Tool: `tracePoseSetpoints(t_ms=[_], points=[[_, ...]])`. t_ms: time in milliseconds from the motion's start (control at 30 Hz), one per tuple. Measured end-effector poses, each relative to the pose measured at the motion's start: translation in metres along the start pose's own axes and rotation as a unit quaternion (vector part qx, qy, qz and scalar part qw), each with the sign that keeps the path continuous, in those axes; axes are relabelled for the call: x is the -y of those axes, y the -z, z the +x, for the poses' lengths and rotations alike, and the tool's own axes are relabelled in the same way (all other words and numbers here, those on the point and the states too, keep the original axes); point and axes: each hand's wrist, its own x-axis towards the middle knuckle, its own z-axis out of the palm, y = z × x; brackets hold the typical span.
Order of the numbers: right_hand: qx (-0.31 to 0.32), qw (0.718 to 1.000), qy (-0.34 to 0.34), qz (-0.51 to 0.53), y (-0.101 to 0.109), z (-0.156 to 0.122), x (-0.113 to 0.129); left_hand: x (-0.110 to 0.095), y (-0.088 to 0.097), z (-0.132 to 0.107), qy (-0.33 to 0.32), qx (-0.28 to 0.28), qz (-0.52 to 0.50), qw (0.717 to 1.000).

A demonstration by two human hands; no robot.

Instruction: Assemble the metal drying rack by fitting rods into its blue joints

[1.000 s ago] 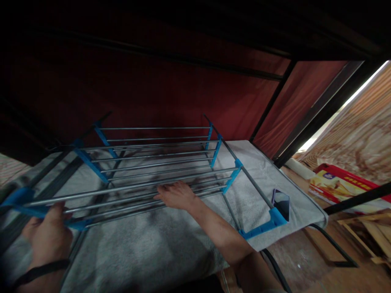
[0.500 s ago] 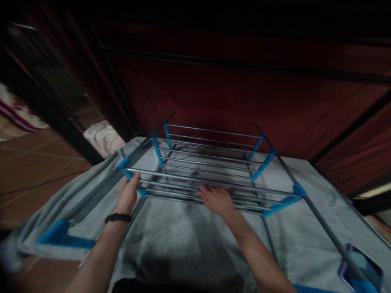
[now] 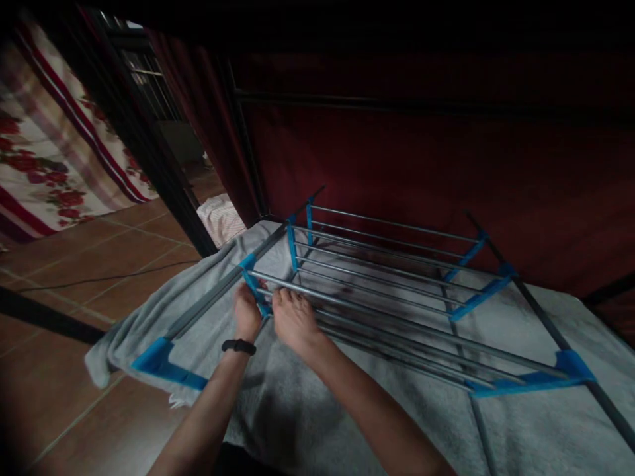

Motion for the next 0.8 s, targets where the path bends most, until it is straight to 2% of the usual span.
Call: tracePoseSetpoints(t_ms=[133,267,433,800], points=[[0.015,1.000,-0.012,0.018,-0.005,0.033,0.020,-0.004,-0.006,0.010,-0.001,-0.039,0.027,0.999],[0.015,1.000,-0.003,-0.003,-0.010,0.047,0.023,-0.007,-0.007,0.016,-0.017,-0.048,0.053,0.997],[0.022,0.999,0.031,-0.033,-0.014,0.051,0.017,-0.003,-0.008,0.018,-0.007,-0.064,0.074,0.995],[0.064,0.997,0.024,-0.026,-0.012,0.047,0.010,-0.012,-0.011,0.011,0.039,-0.081,0.072,0.993]])
